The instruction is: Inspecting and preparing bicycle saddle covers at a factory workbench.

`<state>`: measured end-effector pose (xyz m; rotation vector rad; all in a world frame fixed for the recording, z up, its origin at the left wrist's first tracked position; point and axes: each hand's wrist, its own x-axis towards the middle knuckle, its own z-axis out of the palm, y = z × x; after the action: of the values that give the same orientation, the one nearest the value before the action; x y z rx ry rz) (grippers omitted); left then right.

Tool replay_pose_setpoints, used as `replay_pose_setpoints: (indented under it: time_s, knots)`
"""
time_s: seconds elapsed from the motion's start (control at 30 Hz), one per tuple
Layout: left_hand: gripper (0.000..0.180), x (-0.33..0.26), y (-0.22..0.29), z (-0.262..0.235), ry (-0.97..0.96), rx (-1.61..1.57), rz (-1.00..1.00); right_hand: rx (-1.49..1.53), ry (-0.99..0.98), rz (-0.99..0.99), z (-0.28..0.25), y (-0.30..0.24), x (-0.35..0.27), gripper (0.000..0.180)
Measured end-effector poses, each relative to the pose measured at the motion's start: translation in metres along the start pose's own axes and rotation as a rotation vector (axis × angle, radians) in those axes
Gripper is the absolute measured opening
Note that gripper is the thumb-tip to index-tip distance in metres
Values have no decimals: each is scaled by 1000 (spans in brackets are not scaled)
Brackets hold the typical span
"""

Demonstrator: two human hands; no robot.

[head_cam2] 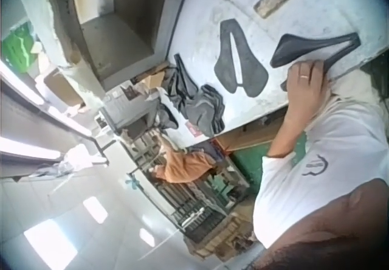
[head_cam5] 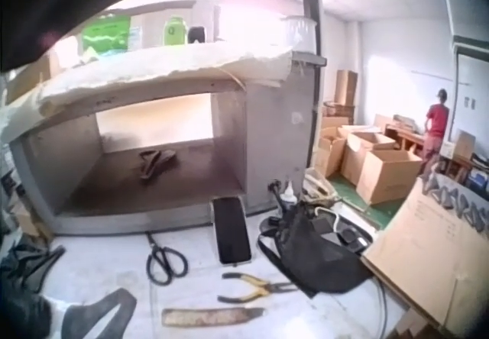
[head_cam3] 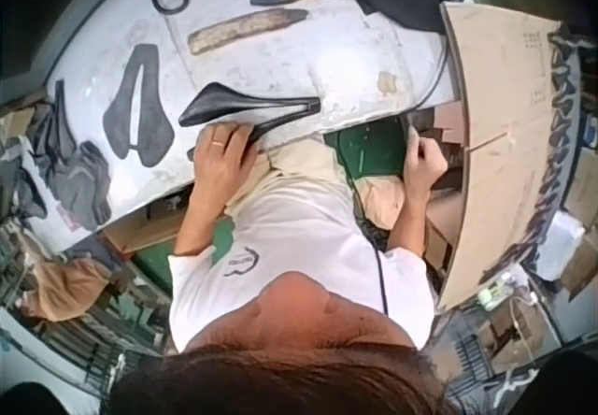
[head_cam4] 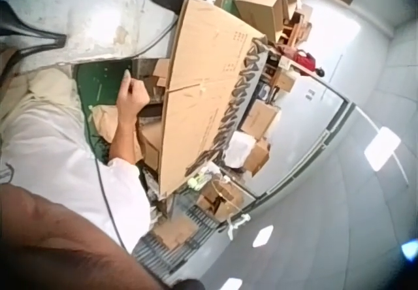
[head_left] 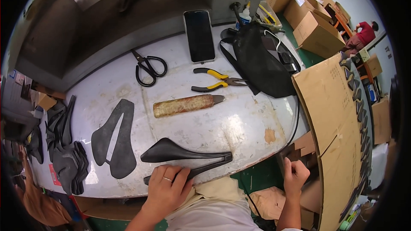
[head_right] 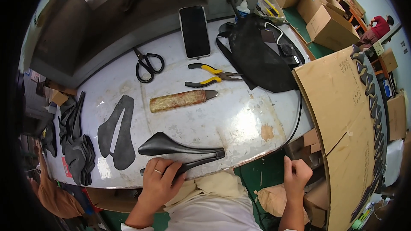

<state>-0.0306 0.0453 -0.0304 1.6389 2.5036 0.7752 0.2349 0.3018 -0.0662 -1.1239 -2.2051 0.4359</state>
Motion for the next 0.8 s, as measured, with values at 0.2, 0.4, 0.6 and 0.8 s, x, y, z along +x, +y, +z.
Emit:
replay_pose_setpoints:
  time_s: [0.2,0.4,0.6,0.8]
  knots:
    - [35,18,-12,-23,194,8,-33,204,-157,-549,4,-77,32,18]
    - [14,46,-94,-70,308,342,-246,520,-374,-916,45,-162,49,20]
    - [7,40,-140,-64,119,444,-420,697,-440,-1119,70,-224,40,21]
    - [7,-44,-129,-94,1148,-846,-491,703,-546,-1000,78,-223,30,16]
